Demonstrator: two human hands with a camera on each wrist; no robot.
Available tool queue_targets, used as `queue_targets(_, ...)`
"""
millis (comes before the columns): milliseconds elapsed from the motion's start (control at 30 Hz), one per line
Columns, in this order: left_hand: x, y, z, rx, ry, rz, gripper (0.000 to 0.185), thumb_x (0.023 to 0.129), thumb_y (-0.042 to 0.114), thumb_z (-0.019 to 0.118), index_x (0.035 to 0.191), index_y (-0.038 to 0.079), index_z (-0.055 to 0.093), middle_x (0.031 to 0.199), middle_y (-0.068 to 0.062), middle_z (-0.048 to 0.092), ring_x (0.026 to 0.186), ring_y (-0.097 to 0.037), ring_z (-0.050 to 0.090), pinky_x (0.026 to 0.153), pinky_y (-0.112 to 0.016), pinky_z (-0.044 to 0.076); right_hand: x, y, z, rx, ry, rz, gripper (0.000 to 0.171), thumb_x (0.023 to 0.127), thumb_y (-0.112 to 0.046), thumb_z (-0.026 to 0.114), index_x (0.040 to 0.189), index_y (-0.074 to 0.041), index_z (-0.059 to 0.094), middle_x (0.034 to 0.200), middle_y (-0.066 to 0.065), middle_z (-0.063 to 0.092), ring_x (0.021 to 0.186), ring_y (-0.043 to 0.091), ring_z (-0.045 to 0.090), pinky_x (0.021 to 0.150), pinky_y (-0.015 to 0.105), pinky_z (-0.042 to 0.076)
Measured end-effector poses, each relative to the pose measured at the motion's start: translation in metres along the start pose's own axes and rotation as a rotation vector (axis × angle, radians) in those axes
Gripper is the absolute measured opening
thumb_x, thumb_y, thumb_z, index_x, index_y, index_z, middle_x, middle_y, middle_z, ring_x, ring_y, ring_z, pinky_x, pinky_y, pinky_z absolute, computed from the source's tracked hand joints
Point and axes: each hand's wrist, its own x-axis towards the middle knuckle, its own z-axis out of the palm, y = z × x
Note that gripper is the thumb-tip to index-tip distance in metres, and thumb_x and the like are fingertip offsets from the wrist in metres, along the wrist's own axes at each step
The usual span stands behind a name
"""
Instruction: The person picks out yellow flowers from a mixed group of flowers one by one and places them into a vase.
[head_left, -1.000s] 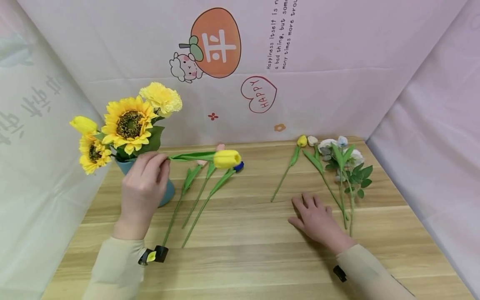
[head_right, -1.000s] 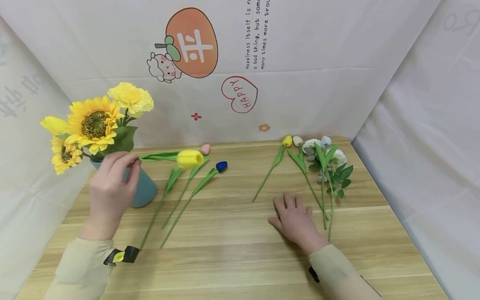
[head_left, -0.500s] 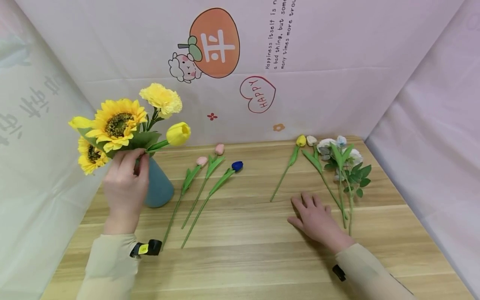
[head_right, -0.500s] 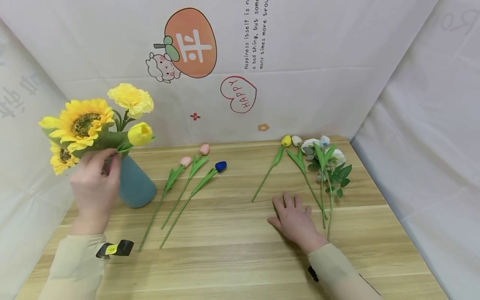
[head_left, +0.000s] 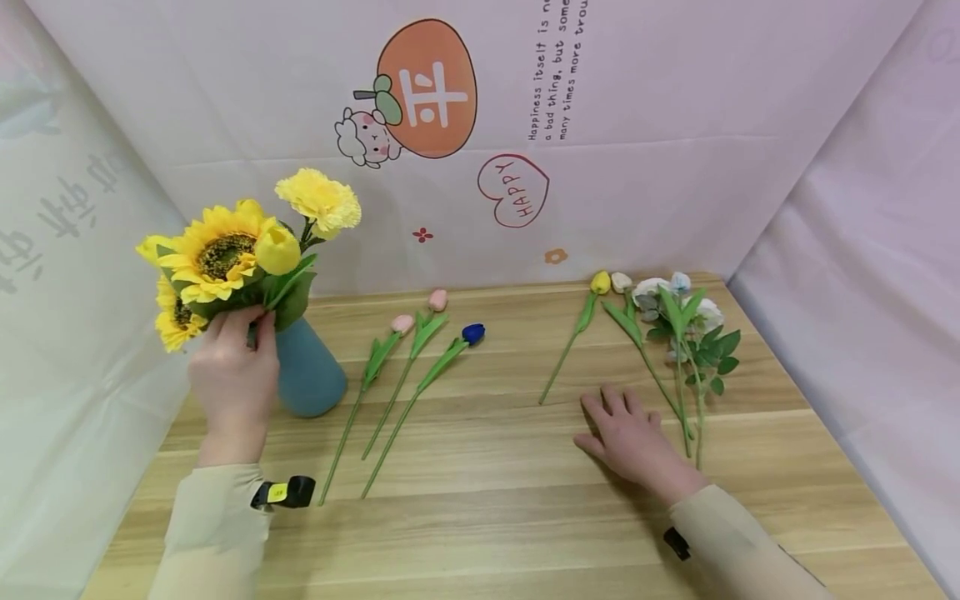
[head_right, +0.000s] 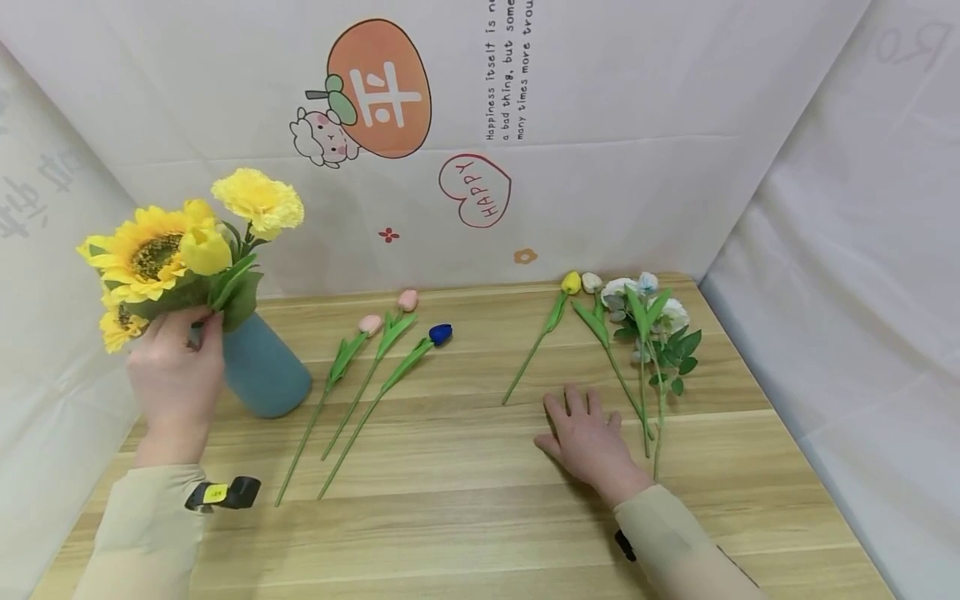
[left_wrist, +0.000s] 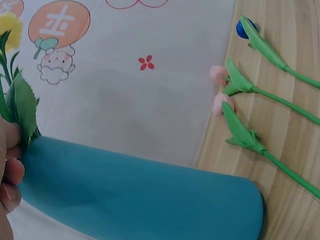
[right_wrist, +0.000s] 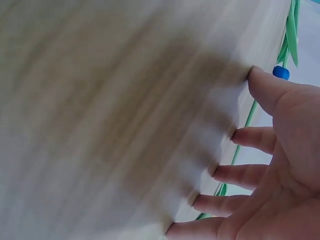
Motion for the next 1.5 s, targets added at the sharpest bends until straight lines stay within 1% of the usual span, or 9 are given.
queue_targets(167,-0.006,-0.008,-0.001,0.038,-0.032,-0.046,0.017,0.097,0.008,0.068,0.098,-0.008,0.075,0.091,-0.03,0.07,0.082,-0.051,0.065,0.074,-0.063,0.051,0.003,0.0,-0.005,0.016,-0.002,-0.003,0.061,0.101,-0.041,0.064,0.149,-0.007,0.048,0.149,0.031,0.044,0.134,0.059,0.04,0.092,0.079,0.041)
queue_targets(267,-0.011,-0.012,-0.001,0.029,-0.022,-0.044,0.021,0.099,0.011,0.065,0.1,-0.009,0.074,0.099,-0.031,0.068,0.091,-0.051,0.064,0.076,-0.065,0.051,0.008,-0.001,-0.008,0.031,0.008,-0.025,0.061,0.101,-0.038,0.064,0.15,-0.007,0.047,0.15,0.03,0.045,0.135,0.058,0.041,0.098,0.077,0.039)
queue_targets(433,-0.026,-0.012,0.004,0.021,0.057,-0.028,0.025,0.101,0.017,0.059,0.106,-0.007,0.065,0.113,-0.034,0.059,0.089,-0.049,0.058,0.058,-0.065,0.047,0.027,-0.004,-0.007,0.065,-0.002,-0.079,0.067,0.103,-0.038,0.06,0.158,-0.009,0.037,0.162,0.024,0.031,0.146,0.056,0.026,0.11,0.076,0.026)
queue_targets(533,-0.037,-0.007,0.009,0.015,0.114,0.041,0.02,0.097,0.015,0.058,0.102,-0.005,0.061,0.106,-0.032,0.058,0.075,-0.045,0.057,0.042,-0.06,0.039,0.04,-0.008,-0.006,0.06,0.004,-0.12,0.067,0.104,-0.04,0.058,0.159,-0.008,0.035,0.165,0.022,0.028,0.148,0.055,0.023,0.113,0.075,0.024)
queue_targets(633,-0.048,-0.001,0.015,-0.018,0.107,0.144,0.015,0.092,0.009,0.058,0.097,-0.004,0.062,0.097,-0.027,0.061,0.065,-0.041,0.058,0.035,-0.054,0.037,0.049,-0.011,-0.003,0.033,-0.024,-0.174,0.066,0.105,-0.042,0.055,0.157,-0.005,0.038,0.164,0.021,0.03,0.149,0.052,0.024,0.115,0.071,0.024)
queue_targets(733,-0.057,0.002,0.02,-0.043,0.037,0.229,0.016,0.09,0.007,0.057,0.097,-0.005,0.065,0.095,-0.024,0.063,0.061,-0.038,0.06,0.036,-0.049,0.042,0.052,-0.015,0.004,0.019,-0.07,-0.231,0.066,0.106,-0.043,0.051,0.156,-0.002,0.038,0.163,0.024,0.03,0.15,0.048,0.026,0.117,0.066,0.027)
queue_targets(900,-0.069,0.006,0.029,-0.083,-0.088,0.315,0.019,0.09,0.005,0.057,0.101,-0.003,0.071,0.098,-0.021,0.065,0.064,-0.036,0.065,0.043,-0.047,0.052,0.046,-0.024,0.016,0.036,-0.101,-0.299,0.07,0.106,-0.046,0.05,0.158,-0.002,0.034,0.165,0.025,0.024,0.152,0.044,0.025,0.121,0.057,0.027)
queue_targets(1167,-0.087,0.02,0.043,-0.112,-0.301,0.379,0.019,0.089,0.001,0.062,0.104,0.0,0.073,0.098,-0.016,0.065,0.069,-0.03,0.067,0.042,-0.04,0.051,0.026,-0.064,0.017,0.015,-0.186,-0.435,0.072,0.105,-0.051,0.049,0.161,-0.009,0.032,0.167,0.018,0.025,0.153,0.04,0.024,0.122,0.056,0.025)
queue_targets(1500,-0.099,0.049,0.065,-0.113,-0.542,0.438,0.018,0.093,0.009,0.066,0.108,0.008,0.074,0.102,-0.006,0.069,0.09,-0.024,0.067,0.065,-0.038,0.059,0.002,-0.109,0.017,-0.096,-0.216,-0.666,0.069,0.105,-0.056,0.043,0.16,-0.014,0.037,0.166,0.012,0.03,0.152,0.035,0.03,0.121,0.049,0.032)
